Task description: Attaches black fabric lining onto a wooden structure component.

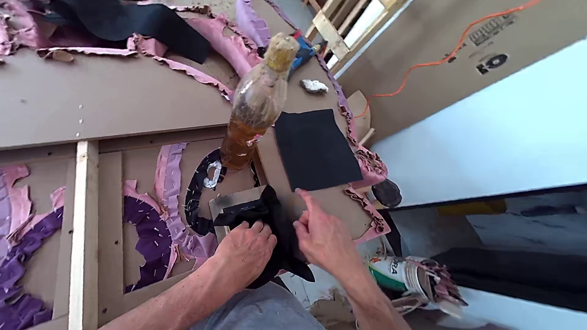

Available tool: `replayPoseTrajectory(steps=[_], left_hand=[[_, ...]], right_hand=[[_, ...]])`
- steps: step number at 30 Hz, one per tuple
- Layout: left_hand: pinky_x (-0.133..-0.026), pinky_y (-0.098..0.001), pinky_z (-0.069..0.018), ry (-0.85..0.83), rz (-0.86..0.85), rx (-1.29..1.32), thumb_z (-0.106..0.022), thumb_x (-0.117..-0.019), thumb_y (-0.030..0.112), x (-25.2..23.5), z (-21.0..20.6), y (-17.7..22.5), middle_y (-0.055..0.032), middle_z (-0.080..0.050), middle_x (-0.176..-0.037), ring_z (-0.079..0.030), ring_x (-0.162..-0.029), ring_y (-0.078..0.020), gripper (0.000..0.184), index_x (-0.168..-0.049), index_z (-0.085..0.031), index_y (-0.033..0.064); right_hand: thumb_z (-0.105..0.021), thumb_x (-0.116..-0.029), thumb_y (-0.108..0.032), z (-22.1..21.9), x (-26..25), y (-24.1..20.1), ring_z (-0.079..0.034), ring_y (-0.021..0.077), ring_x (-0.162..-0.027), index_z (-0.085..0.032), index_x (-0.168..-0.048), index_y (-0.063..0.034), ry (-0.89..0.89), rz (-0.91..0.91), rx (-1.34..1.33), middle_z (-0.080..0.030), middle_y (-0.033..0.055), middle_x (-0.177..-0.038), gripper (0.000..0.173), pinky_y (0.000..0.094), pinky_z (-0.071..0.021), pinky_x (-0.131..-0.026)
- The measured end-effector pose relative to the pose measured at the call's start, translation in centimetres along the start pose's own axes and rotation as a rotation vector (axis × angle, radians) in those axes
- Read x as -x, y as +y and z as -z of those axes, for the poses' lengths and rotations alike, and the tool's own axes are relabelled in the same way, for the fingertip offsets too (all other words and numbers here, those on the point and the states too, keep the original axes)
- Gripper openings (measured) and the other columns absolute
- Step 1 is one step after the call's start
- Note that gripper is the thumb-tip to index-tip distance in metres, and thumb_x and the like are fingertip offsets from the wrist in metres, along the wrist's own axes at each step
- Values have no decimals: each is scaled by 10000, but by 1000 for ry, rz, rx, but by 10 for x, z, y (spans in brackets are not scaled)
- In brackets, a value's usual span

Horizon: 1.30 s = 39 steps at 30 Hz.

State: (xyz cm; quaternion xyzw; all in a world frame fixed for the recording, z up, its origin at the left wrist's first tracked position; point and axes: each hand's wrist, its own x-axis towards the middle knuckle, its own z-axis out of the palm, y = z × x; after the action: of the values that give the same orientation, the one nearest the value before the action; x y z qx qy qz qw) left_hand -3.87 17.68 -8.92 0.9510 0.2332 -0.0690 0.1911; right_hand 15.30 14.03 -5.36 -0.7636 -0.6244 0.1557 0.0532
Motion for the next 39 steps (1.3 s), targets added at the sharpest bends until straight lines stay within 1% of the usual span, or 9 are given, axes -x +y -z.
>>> replayPoseTrajectory(steps=[4, 10, 15, 17, 20, 23, 26, 31, 39], left_hand=[[-917, -471, -555, -91, -128, 9, -663, -886, 32, -1, 10, -20, -131, -649, -1271, -619, -1227, -305, 292, -1176, -647, 61], [-927, -448, -568, -38, -407, -50, -640, -872, -1, -5, 5, -37, -118, -672, -1263, -637, -1229, -288, 254, -1116, -646, 68], [-911, -432, -573, -62, -542, -116, -620, -890, 11, -9, 9, -47, -83, -668, -1294, -633, -1234, -272, 223, -1095, -650, 94], [-898, -435, -580, -81, -586, -89, -593, -919, 20, -9, 10, -52, -55, -659, -1347, -614, -1274, -272, 188, -1076, -653, 104], [-886, -429, -584, -87, -609, -75, -606, -902, 32, -12, 12, -55, -30, -669, -1333, -611, -1275, -262, 188, -1060, -664, 115], [-929, -438, -565, -171, -599, -24, -589, -910, 39, -16, 20, -59, -5, -676, -1322, -590, -1299, -250, 175, -1043, -670, 118], [-910, -419, -566, -227, -610, 11, -575, -913, 42, -23, 25, -63, 8, -703, -1216, -607, -1247, -238, 160, -1009, -669, 130], [-929, -416, -548, -295, -623, -13, -556, -930, 42, -28, 30, -61, 4, -683, -1263, -590, -1257, -236, 168, -1032, -662, 121], [-930, -432, -556, -243, -646, -40, -609, -883, 4, -23, 26, -58, -41, -655, -1346, -594, -1283, -258, 252, -1114, -656, 93]], right_hand=[[-624, -977, -197, 32, 11, 25, -612, 176, -599, -485, -1511, -157, 122, -86, -137, -639, -15, -742, 553, 456, -546, -550], [-557, -913, -705, -8, 80, -12, -648, 148, -679, -548, -1464, -118, 144, -201, -169, -687, -38, -815, 805, 419, -571, -598], [-585, -951, -265, -33, 88, -23, -607, 139, -582, -579, -1463, -209, 185, -381, -237, -631, -49, -692, 516, 406, -543, -552], [-553, -949, -261, -32, 91, -22, -571, 88, -557, -540, -1484, -251, 168, -458, -296, -595, -97, -670, 536, 359, -524, -532], [-538, -912, -283, -33, 99, -22, -551, 102, -515, -579, -1421, -117, 401, -427, -155, -593, -82, -655, 536, 370, -493, -463], [-589, -963, -366, -26, 113, -36, -604, 117, -637, -605, -1369, -105, 510, -197, -158, -712, -30, -873, 483, 333, -510, -527], [-574, -947, -202, -33, 109, -53, -688, 153, -769, -601, -1388, -186, 450, -9, -71, -748, -6, -1034, 442, 337, -559, -621], [-559, -937, -139, -54, 100, -42, -623, 160, -573, -604, -1404, -137, 440, -28, 32, -695, -26, -781, 469, 332, -491, -476], [-545, -949, -239, -52, 112, -47, -598, 119, -593, -661, -1297, -82, 607, -122, -72, -705, 8, -839, 399, 298, -487, -483]])
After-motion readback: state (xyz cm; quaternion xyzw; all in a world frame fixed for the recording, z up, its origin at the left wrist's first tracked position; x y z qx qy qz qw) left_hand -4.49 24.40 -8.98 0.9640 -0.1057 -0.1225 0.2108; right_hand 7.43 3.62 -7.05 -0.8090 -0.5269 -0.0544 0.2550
